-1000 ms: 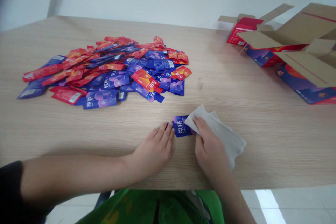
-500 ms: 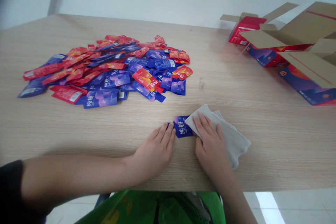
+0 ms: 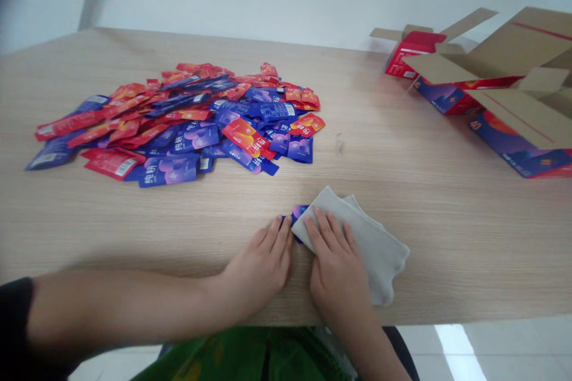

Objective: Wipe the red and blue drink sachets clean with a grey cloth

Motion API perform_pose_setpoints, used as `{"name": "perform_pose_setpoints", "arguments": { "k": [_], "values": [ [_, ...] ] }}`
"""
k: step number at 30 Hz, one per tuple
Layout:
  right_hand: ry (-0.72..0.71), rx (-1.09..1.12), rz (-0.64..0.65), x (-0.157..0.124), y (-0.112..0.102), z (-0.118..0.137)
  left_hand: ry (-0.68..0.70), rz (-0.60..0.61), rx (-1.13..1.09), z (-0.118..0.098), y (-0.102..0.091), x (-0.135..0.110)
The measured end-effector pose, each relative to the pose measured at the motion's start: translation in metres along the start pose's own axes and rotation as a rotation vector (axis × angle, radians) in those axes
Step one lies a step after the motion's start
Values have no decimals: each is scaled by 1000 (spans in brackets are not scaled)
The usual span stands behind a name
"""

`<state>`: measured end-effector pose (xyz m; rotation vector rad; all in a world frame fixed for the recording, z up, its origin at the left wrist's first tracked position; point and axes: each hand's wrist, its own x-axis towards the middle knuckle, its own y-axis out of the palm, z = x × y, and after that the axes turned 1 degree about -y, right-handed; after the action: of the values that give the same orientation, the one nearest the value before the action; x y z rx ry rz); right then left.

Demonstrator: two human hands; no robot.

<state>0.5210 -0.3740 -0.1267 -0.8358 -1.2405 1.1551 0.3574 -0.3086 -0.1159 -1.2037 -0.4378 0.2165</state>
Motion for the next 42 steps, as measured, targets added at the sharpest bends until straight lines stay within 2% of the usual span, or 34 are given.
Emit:
{"name": "perform_pose_setpoints", "arguments": {
  "k": [4,7,14,25,29,35,38,42],
  "values": [
    [-29,13,20,9,5,15,-1,33,-18,0,2,0],
    [-38,9,60,10,3,15,1,25,-23,0,3,0],
    [181,-98,-13,0,1,-9,-13,-5,-13,-1,5,0],
    [55,-144,49,18,9,21,1,12,-20,1,3,1],
    [45,-121,48,16,5,11,1,-6,-20,1,4,0],
    [162,-187,0,8,5,-5,-3,-19,-10,-1,3,0],
    [148,-206,14,10,8,7,-9,-21,-15,-1,3,1],
    [40,-166,46,14,10,25,-8,-14,-28,0,3,1]
  ]
}}
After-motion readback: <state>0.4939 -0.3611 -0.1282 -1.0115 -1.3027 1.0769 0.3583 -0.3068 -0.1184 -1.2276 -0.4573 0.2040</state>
